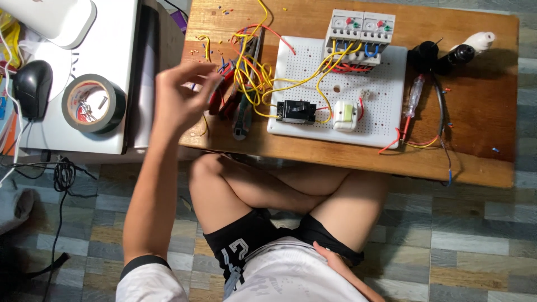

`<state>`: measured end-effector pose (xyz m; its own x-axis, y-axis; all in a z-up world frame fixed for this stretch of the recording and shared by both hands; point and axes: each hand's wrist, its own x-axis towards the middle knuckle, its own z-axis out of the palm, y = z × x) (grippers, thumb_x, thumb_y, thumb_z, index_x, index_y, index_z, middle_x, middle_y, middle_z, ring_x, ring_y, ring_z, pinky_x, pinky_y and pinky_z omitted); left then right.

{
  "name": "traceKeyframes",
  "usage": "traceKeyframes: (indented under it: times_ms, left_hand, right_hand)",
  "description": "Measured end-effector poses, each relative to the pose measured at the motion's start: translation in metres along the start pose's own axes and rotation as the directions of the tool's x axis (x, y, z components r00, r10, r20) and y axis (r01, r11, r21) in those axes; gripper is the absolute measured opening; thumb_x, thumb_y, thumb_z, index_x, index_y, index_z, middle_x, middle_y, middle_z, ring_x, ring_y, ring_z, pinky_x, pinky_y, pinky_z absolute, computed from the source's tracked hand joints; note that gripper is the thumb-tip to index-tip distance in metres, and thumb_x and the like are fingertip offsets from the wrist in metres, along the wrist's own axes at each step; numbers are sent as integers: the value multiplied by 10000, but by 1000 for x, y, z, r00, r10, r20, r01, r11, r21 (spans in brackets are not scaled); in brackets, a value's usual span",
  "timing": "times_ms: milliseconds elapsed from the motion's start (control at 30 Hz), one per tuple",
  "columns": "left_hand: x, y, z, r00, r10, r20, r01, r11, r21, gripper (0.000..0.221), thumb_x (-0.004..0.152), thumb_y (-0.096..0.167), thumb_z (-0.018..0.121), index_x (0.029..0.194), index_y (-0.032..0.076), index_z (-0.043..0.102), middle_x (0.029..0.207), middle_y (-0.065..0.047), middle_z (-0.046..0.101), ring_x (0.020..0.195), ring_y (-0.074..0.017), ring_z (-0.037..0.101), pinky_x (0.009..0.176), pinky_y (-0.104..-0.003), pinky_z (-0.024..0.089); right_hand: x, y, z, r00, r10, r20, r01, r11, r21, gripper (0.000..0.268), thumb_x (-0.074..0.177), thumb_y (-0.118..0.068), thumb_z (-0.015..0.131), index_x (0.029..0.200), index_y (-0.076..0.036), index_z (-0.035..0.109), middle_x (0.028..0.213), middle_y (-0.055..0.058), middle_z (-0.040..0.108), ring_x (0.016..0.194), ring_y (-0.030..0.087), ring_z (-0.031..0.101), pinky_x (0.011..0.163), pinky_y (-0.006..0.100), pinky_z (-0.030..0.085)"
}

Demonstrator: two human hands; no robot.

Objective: Securing electrical components to a board by tightening screws with a screwdriver.

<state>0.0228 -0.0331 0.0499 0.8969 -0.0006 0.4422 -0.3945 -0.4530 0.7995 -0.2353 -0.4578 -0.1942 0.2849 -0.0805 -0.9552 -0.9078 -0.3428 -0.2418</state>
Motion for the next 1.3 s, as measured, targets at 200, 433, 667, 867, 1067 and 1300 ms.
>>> traceKeyframes:
  times_ms: [200,433,667,867,1067,1300]
  left_hand:
    - [-15,-35,-33,981,-178,-71,188,824,534,148,867,-5,794,1003,46,819,831,-46,758,587,-145,592,492,-307,475]
    - [-55,0,-25,863,-499,73,333,672,662,237,788,282,876,836,95,739,740,-51,718,565,-240,632,555,-378,506]
    - [-91,6,-9,944,-330,-26,271,724,635,155,825,176,816,783,56,728,736,-56,684,555,-253,595,521,-360,456]
    - [-97,21,-5,973,-165,-159,219,868,445,85,841,-5,778,905,-11,721,851,-70,704,664,-159,606,591,-270,453]
    - [-105,40,-12,937,-237,-255,283,946,159,49,928,-96,752,943,-82,708,829,-98,662,658,-115,504,569,-208,412]
    - [-144,48,-28,934,85,-346,-27,985,169,85,886,-172,738,943,-158,677,835,-233,666,597,-190,491,578,-251,351]
  right_hand:
    - [17,11,5,999,44,-29,-49,979,-197,753,889,-644,515,1255,-48,794,1391,48,725,1389,245,537,1272,428,72]
    - [22,19,3,997,13,-73,-28,978,-207,784,871,-656,517,1251,-27,790,1425,108,684,1433,285,463,1269,427,66]
    - [35,27,7,990,5,-138,-34,978,-206,827,854,-674,560,992,103,808,1269,238,713,1380,330,441,1262,472,59]
    - [72,61,8,985,22,-169,-50,985,-162,1218,800,-785,618,1494,167,314,1602,427,10,1512,539,71,1237,622,20]
    - [10,22,19,980,-39,-193,84,970,229,653,818,-428,765,1130,146,752,1242,179,737,1119,257,685,988,317,518]
    - [35,48,12,986,-126,-109,137,986,95,705,973,-556,609,479,-86,428,452,11,359,504,175,437,811,257,461]
